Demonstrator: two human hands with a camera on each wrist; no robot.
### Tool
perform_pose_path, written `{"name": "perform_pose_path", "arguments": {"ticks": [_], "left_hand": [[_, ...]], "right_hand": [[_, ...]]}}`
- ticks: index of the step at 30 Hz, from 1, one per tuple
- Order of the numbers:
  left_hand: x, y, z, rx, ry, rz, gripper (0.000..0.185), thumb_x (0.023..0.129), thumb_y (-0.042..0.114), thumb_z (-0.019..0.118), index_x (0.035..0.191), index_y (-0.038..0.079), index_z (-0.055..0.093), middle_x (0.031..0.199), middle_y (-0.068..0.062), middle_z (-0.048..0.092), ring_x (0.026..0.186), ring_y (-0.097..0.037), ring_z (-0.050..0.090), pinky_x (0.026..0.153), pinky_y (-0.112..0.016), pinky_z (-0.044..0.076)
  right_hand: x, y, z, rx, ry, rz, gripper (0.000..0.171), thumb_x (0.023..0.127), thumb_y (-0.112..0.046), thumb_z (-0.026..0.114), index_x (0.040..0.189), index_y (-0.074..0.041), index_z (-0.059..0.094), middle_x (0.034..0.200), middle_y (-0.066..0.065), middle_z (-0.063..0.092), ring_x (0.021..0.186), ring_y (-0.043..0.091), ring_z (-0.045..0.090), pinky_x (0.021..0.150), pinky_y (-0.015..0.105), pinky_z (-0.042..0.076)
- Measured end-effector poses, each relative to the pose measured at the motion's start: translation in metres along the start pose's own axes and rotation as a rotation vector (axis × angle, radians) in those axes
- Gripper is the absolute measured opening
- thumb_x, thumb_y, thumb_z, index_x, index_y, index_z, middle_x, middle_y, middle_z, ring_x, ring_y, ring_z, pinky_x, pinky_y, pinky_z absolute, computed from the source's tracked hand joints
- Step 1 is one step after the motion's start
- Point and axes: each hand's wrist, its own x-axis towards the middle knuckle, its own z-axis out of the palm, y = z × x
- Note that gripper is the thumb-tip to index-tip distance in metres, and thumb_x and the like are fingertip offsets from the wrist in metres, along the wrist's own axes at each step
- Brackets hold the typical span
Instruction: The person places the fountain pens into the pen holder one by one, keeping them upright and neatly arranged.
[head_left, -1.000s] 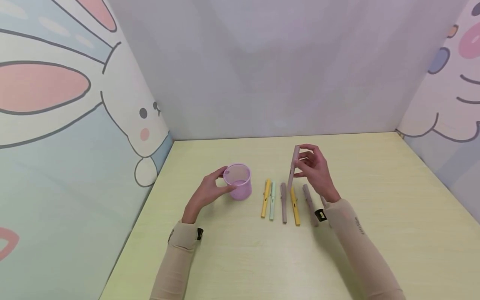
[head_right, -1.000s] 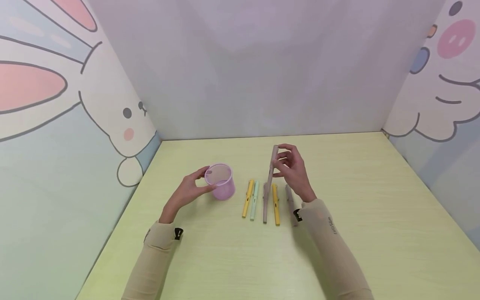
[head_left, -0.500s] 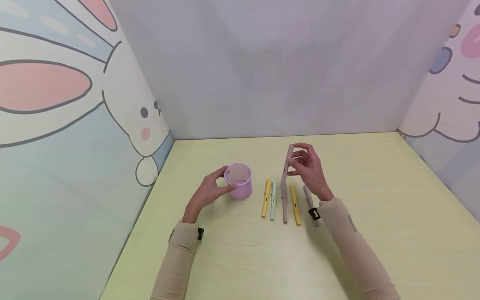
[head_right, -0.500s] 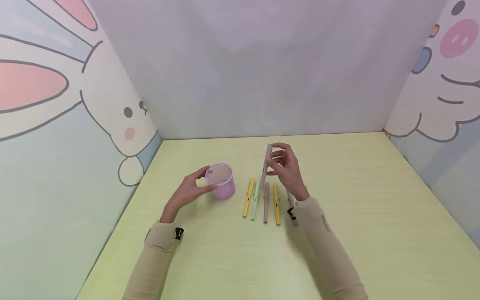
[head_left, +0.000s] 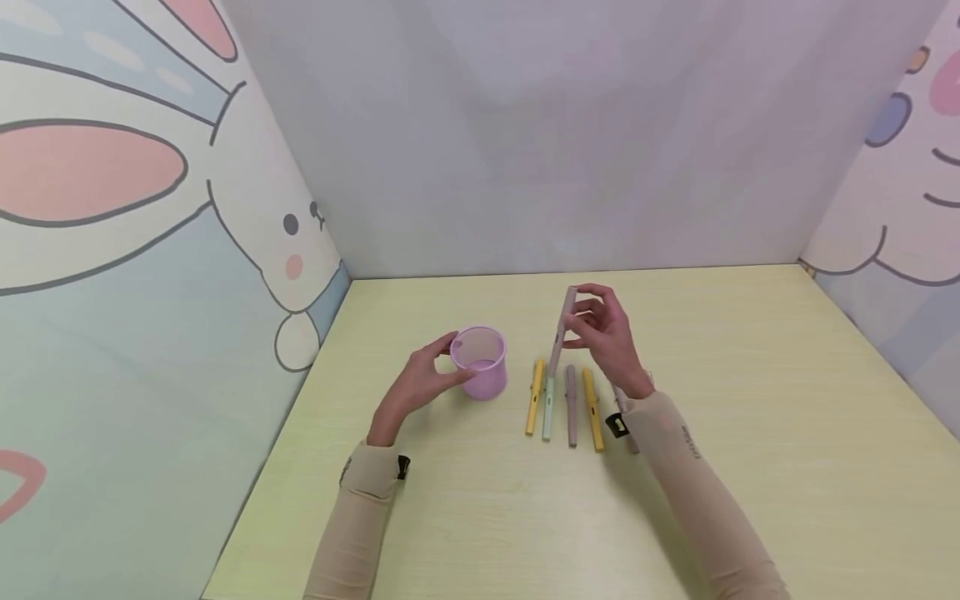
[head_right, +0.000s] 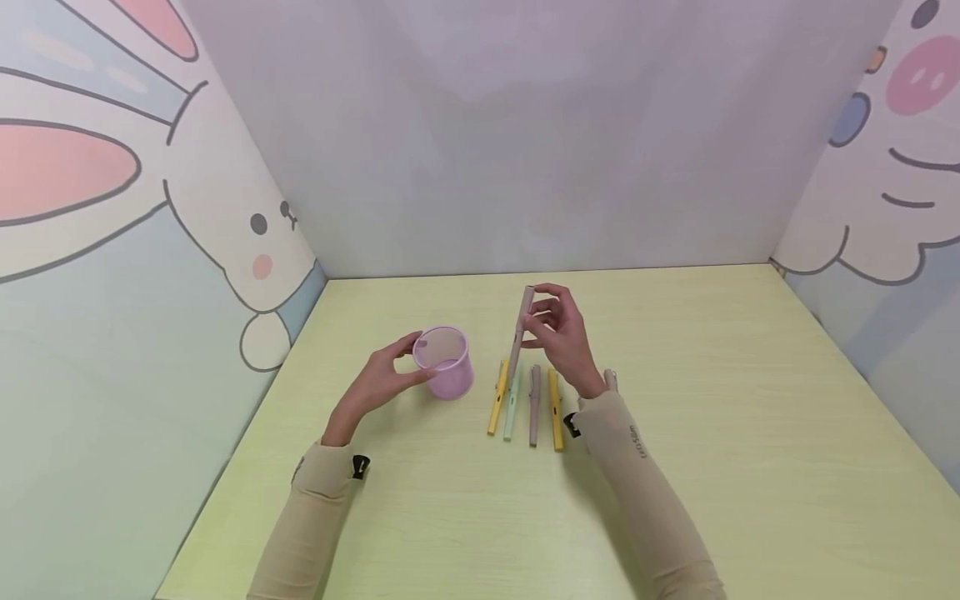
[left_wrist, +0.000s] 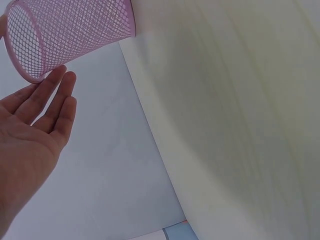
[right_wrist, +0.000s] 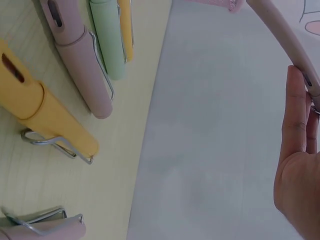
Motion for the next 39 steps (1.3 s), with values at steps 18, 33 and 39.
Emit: {"name": "perform_pose_path", "arguments": {"ticks": [18,33,39], "left_hand": [[-0.003,0.001,0.0,-0.015,0.008,-0.006,0.081,0.092,0.038,0.08,0.156,0.004,0.044,0.141,-0.013,0.061,0.129,-0.028,0.055,0.108,-0.056,0.043],[-0.001,0.0,0.001,-0.009,0.004,-0.006,0.081,0.092,0.037,0.08,0.156,0.004,0.044,0.14,-0.012,0.062,0.127,-0.027,0.056,0.106,-0.055,0.044],[-0.001,0.0,0.001,-0.007,0.002,-0.006,0.082,0.092,0.039,0.079,0.157,0.004,0.043,0.139,-0.012,0.063,0.127,-0.027,0.056,0.107,-0.058,0.042]], "right_hand": [[0.009,0.012,0.021,0.034,-0.013,-0.005,0.045,0.1,0.009,0.059,0.141,0.008,0.039,0.105,0.012,0.059,0.086,0.018,0.066,0.067,0.039,0.062],[0.014,0.018,0.034,0.087,0.001,-0.019,0.044,0.101,0.009,0.058,0.14,0.003,0.041,0.105,0.009,0.061,0.086,0.017,0.067,0.068,0.039,0.062],[0.016,0.018,0.039,0.095,0.012,-0.035,0.044,0.101,0.01,0.058,0.14,0.003,0.041,0.106,0.01,0.061,0.087,0.017,0.068,0.068,0.039,0.062]]}}
